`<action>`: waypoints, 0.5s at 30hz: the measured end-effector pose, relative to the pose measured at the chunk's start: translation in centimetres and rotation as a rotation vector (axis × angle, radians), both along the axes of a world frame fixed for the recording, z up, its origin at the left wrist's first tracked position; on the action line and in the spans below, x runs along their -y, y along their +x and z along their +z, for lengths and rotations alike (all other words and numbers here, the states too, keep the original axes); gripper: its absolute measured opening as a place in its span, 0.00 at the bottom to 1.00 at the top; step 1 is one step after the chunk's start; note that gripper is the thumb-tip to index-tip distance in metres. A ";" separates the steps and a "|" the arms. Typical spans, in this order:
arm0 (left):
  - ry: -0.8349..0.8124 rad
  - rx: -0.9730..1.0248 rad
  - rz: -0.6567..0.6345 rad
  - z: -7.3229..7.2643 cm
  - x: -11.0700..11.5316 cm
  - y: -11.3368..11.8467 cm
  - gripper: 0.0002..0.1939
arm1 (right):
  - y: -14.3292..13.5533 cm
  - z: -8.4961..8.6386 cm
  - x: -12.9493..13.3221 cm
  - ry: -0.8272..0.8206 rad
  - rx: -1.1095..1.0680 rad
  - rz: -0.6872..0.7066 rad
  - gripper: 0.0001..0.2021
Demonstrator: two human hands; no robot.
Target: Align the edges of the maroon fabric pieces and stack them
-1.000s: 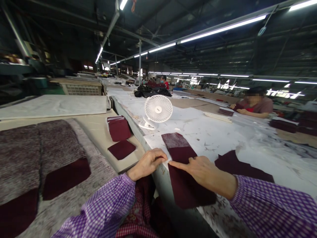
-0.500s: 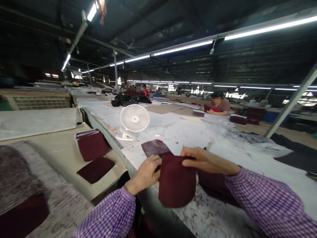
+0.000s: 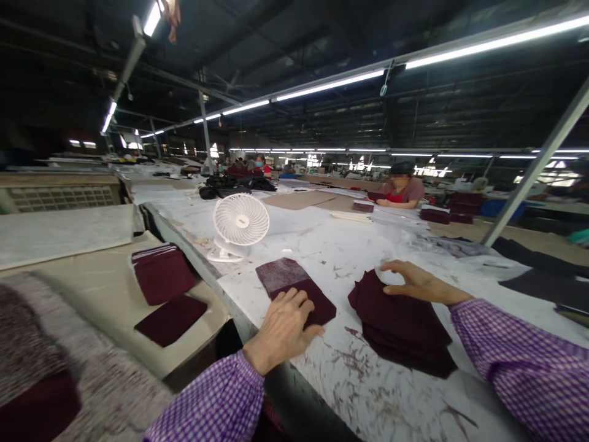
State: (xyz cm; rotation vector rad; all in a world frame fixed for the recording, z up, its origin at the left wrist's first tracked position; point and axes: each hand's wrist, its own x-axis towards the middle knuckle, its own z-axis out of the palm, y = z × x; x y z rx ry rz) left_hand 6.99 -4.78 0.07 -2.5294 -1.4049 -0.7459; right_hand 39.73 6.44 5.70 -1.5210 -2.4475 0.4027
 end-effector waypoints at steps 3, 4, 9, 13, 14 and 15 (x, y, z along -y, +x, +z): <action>-0.007 0.011 0.002 -0.1 0.2 0.2 0.12 | -1.1 -1.2 -0.9 -0.004 -0.029 0.050 0.33; -0.009 0.003 0.004 -0.2 0.2 0.2 0.10 | -1.6 -1.5 -1.0 -0.016 -0.055 0.068 0.31; -0.020 -0.050 -0.004 0.0 0.5 0.9 0.07 | -2.9 -1.0 -0.2 0.043 -0.227 0.167 0.19; -0.043 -0.143 0.002 0.3 0.5 1.8 0.06 | -2.6 0.2 0.5 -0.063 -0.364 0.097 0.20; -0.047 -0.154 0.010 0.4 0.4 2.0 0.07 | -2.4 0.3 0.7 -0.085 -0.399 0.071 0.21; -0.053 -0.148 0.020 0.4 0.3 2.1 0.07 | -2.2 0.4 0.8 -0.106 -0.433 0.043 0.22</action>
